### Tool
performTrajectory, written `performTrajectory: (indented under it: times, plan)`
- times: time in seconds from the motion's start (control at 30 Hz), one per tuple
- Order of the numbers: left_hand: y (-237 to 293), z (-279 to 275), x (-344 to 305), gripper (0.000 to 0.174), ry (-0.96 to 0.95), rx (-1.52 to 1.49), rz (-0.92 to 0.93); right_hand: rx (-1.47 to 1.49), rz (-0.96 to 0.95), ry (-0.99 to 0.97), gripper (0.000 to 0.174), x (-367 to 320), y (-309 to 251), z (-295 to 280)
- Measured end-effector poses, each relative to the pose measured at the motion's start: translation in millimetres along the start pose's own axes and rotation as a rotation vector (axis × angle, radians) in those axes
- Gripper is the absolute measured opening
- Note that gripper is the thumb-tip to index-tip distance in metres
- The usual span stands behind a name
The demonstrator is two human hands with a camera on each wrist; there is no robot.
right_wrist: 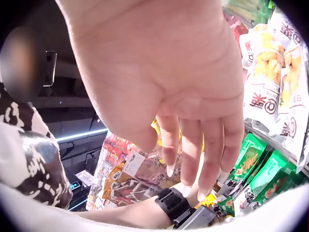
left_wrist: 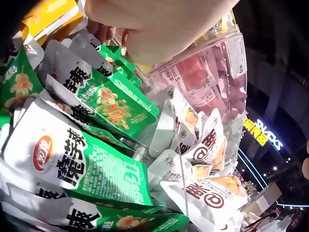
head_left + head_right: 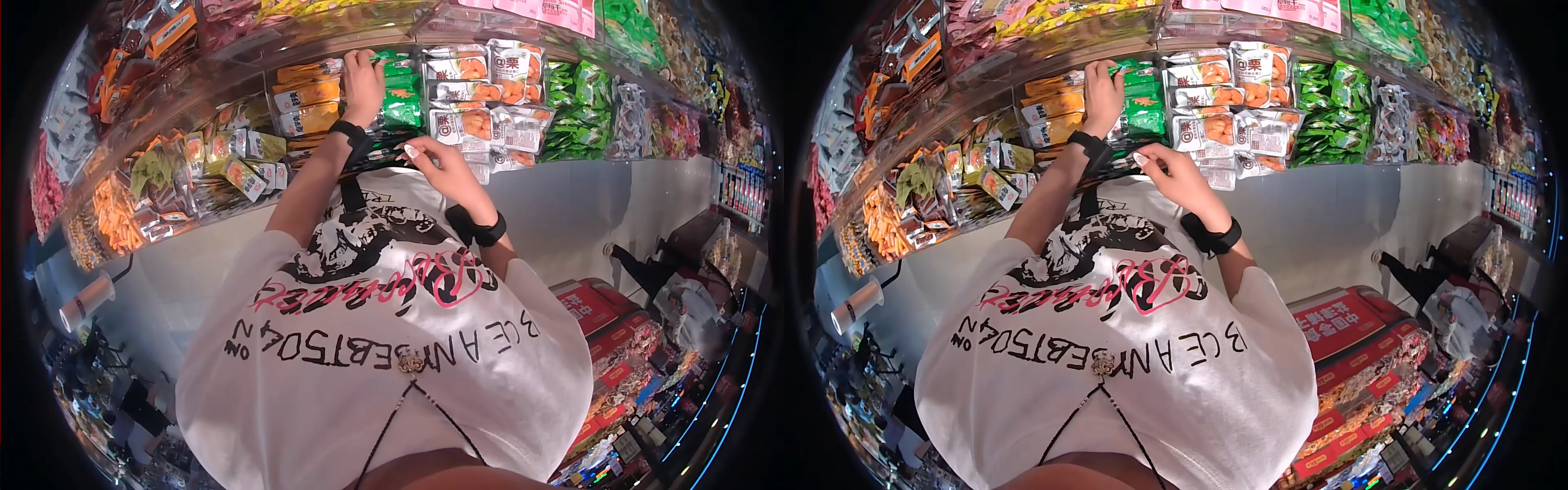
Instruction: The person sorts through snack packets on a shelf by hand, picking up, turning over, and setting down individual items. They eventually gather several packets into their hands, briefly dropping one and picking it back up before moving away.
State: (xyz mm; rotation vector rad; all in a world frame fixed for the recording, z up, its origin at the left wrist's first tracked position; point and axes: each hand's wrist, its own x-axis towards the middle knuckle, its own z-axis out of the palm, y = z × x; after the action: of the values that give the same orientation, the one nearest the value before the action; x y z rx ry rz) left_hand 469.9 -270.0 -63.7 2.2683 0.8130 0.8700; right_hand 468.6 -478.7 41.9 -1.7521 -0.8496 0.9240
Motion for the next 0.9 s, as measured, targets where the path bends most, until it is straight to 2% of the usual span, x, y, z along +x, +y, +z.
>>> performTrajectory:
  times: [0.17, 0.23, 0.33, 0.47, 0.67, 0.77, 0.83, 0.87, 0.9]
  plan:
    - [-6.5, -0.7, 4.3, 0.021, -0.06, 0.124, 0.072, 0.025, 0.063, -0.048, 0.022, -1.5, -0.4, -0.8]
    - [-4.8, -7.5, 5.5, 0.024, -0.057, 0.204, 0.236, 0.113, -0.006, 0.029, 0.018, -0.3, 3.5, 2.2]
    - [-15.5, -5.1, 8.6, 0.025, -0.157, 0.182, 0.314, 0.094, 0.009, 0.032, 0.018, 0.9, 5.7, 2.2]
    - [-19.0, -5.7, 14.4, 0.026, -0.191, 0.137, 0.256, 0.123, 0.019, 0.042, 0.018, -0.8, 5.6, 3.6]
    - [-19.4, -5.2, 16.9, 0.029, -0.225, 0.156, 0.351, 0.133, 0.011, 0.054, 0.019, -1.2, 7.5, 4.2]
    - [-20.0, -7.9, 15.5, 0.029, -0.269, 0.204, 0.42, 0.149, 0.018, 0.044, 0.019, -0.9, 8.5, 4.3]
    - [-24.5, -6.1, 16.9, 0.028, -0.2, 0.165, 0.574, 0.148, 0.015, 0.046, 0.02, -0.8, 8.8, 4.8]
    - [-26.1, -4.9, 16.3, 0.028, -0.201, 0.166, 0.573, 0.149, 0.016, 0.044, 0.02, -0.8, 8.4, 4.9]
    - [-25.4, -4.6, 16.0, 0.029, -0.292, 0.131, 0.466, 0.15, 0.02, 0.048, 0.019, -0.8, 8.0, 4.9]
